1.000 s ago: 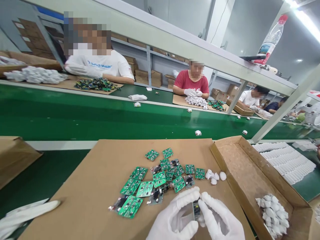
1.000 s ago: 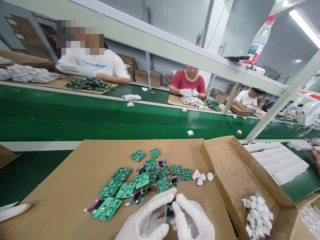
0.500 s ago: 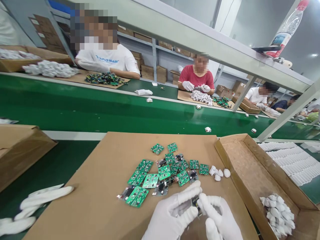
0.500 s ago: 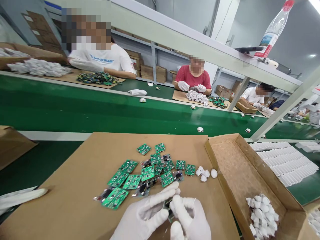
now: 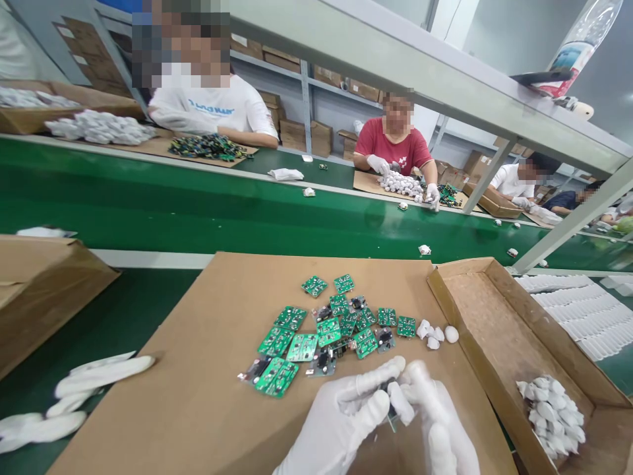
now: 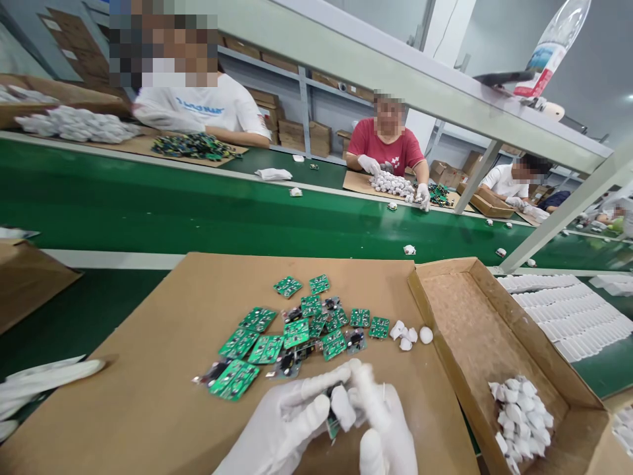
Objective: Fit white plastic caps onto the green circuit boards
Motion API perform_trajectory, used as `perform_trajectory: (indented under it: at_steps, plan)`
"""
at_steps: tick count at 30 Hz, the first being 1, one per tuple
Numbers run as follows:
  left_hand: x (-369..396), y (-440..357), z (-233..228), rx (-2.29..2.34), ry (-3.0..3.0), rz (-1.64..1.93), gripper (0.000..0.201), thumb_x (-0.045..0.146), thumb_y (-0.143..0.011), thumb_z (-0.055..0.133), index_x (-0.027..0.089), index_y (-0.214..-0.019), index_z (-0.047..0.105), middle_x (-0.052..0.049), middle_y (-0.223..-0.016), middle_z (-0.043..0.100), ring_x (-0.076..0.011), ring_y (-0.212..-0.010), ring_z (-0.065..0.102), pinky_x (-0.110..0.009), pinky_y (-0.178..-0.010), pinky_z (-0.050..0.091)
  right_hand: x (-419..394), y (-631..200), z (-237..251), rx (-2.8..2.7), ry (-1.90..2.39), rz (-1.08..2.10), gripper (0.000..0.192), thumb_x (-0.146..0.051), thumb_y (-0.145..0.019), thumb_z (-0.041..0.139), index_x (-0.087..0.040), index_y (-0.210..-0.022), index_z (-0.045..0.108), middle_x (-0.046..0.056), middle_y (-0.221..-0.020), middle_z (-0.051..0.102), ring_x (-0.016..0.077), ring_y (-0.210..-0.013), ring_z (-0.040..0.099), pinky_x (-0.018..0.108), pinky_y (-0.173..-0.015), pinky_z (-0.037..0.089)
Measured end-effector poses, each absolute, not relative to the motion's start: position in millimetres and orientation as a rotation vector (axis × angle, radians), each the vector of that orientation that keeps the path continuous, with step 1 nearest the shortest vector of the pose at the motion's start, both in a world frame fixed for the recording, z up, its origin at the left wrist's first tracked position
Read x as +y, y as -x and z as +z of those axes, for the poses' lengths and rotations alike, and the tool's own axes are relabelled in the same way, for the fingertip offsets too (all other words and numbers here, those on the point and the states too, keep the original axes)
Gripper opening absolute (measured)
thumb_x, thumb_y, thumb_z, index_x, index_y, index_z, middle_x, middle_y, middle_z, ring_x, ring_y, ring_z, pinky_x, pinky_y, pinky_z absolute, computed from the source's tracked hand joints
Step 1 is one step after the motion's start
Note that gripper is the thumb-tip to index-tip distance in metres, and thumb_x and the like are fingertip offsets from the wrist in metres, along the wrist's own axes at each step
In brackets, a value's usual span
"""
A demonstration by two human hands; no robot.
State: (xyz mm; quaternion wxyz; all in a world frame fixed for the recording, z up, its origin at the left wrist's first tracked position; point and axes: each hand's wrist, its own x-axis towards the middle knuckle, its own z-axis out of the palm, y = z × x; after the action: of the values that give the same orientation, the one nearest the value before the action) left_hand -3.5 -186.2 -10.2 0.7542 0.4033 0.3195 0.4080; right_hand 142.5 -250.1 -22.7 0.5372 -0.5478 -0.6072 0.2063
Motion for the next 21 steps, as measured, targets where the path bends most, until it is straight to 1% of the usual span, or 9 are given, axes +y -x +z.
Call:
perform_trajectory:
  at_steps: [2, 4, 6, 8, 10, 14, 17, 19, 21]
  plan:
    - [-187, 3, -10, 0.644, -0.887, 0.862, 0.057, 0.06, -0.074, 0.075, 0.019, -0.112, 0.079, -0.01, -0.083, 0.08, -0.0334, -0.101, 0.07, -0.045, -0.096, 0.054, -249, -140, -22, -1.364, 1.272, 0.516, 0.052, -0.049, -0.102, 0.04, -0.026, -0.148, 0.047, 0.007, -0.091, 0.072, 0.0242, -0.09, 0.071, 0.037, -0.082, 0.061]
    - [-187, 2, -10, 0.651, -0.859, 0.85, 0.058, 0.061, -0.069, 0.079, 0.02, -0.111, 0.079, -0.01, -0.087, 0.079, -0.0306, -0.092, 0.07, -0.043, -0.089, 0.055, -246, -136, -20, -1.344, 1.236, 0.509, 0.041, -0.042, -0.1, 0.05, -0.03, -0.138, 0.06, 0.005, -0.083, 0.069, 0.0202, -0.077, 0.068, 0.032, -0.072, 0.06]
    - [-188, 1, -9, 0.679, -0.784, 0.846, 0.06, 0.059, -0.061, 0.085, 0.022, -0.107, 0.081, -0.01, -0.094, 0.079, -0.0289, -0.088, 0.07, -0.042, -0.086, 0.055, -243, -132, -20, -1.384, 1.216, 0.466, 0.028, -0.035, -0.098, 0.058, -0.032, -0.122, 0.072, 0.004, -0.083, 0.066, 0.0175, -0.072, 0.064, 0.028, -0.066, 0.057]
    - [-188, 0, -8, 0.678, -0.693, 0.846, 0.058, 0.058, -0.056, 0.088, 0.024, -0.102, 0.082, -0.01, -0.097, 0.078, -0.0281, -0.09, 0.069, -0.042, -0.089, 0.053, -241, -128, -21, -1.406, 1.203, 0.401, 0.025, -0.031, -0.098, 0.058, -0.034, -0.117, 0.074, 0.006, -0.092, 0.065, 0.0172, -0.077, 0.064, 0.027, -0.068, 0.056]
    - [-189, -1, -6, 0.639, -0.661, 0.844, 0.052, 0.054, -0.057, 0.089, 0.025, -0.1, 0.083, -0.008, -0.094, 0.078, -0.0262, -0.09, 0.068, -0.041, -0.093, 0.051, -240, -127, -24, -1.406, 1.186, 0.354, 0.027, -0.029, -0.1, 0.055, -0.036, -0.119, 0.073, 0.007, -0.102, 0.064, 0.0185, -0.089, 0.066, 0.028, -0.074, 0.056]
    - [-191, -1, 0, 0.473, -0.678, 0.832, 0.04, 0.048, -0.072, 0.083, 0.024, -0.104, 0.082, -0.005, -0.083, 0.071, -0.0185, -0.081, 0.062, -0.035, -0.086, 0.052, -242, -136, -31, -1.393, 1.11, 0.502, 0.031, -0.039, -0.1, 0.052, -0.035, -0.127, 0.068, 0.009, -0.114, 0.068, 0.0231, -0.106, 0.068, 0.035, -0.09, 0.057]
    - [-191, 1, 4, 0.353, -0.653, 0.809, 0.032, 0.045, -0.079, 0.078, 0.021, -0.1, 0.081, -0.002, -0.072, 0.062, -0.0153, -0.078, 0.058, -0.03, -0.086, 0.05, -245, -142, -33, -1.35, 1.124, 0.55, 0.041, -0.047, -0.101, 0.046, -0.036, -0.139, 0.058, 0.009, -0.131, 0.065, 0.027, -0.116, 0.066, 0.041, -0.093, 0.058]
    - [-190, 2, 5, 0.338, -0.666, 0.794, 0.027, 0.042, -0.081, 0.078, 0.02, -0.098, 0.081, -0.001, -0.071, 0.059, -0.0135, -0.075, 0.055, -0.027, -0.081, 0.049, -245, -140, -32, -1.365, 1.179, 0.472, 0.038, -0.044, -0.101, 0.048, -0.036, -0.136, 0.061, 0.009, -0.137, 0.061, 0.0276, -0.121, 0.063, 0.04, -0.093, 0.059]
    - [-190, 2, 6, 0.356, -0.721, 0.79, 0.026, 0.04, -0.082, 0.077, 0.019, -0.095, 0.08, -0.001, -0.074, 0.058, -0.0125, -0.072, 0.052, -0.025, -0.073, 0.047, -245, -134, -30, -1.413, 1.215, 0.37, 0.031, -0.037, -0.1, 0.054, -0.036, -0.128, 0.067, 0.009, -0.136, 0.058, 0.0252, -0.12, 0.063, 0.035, -0.093, 0.059]
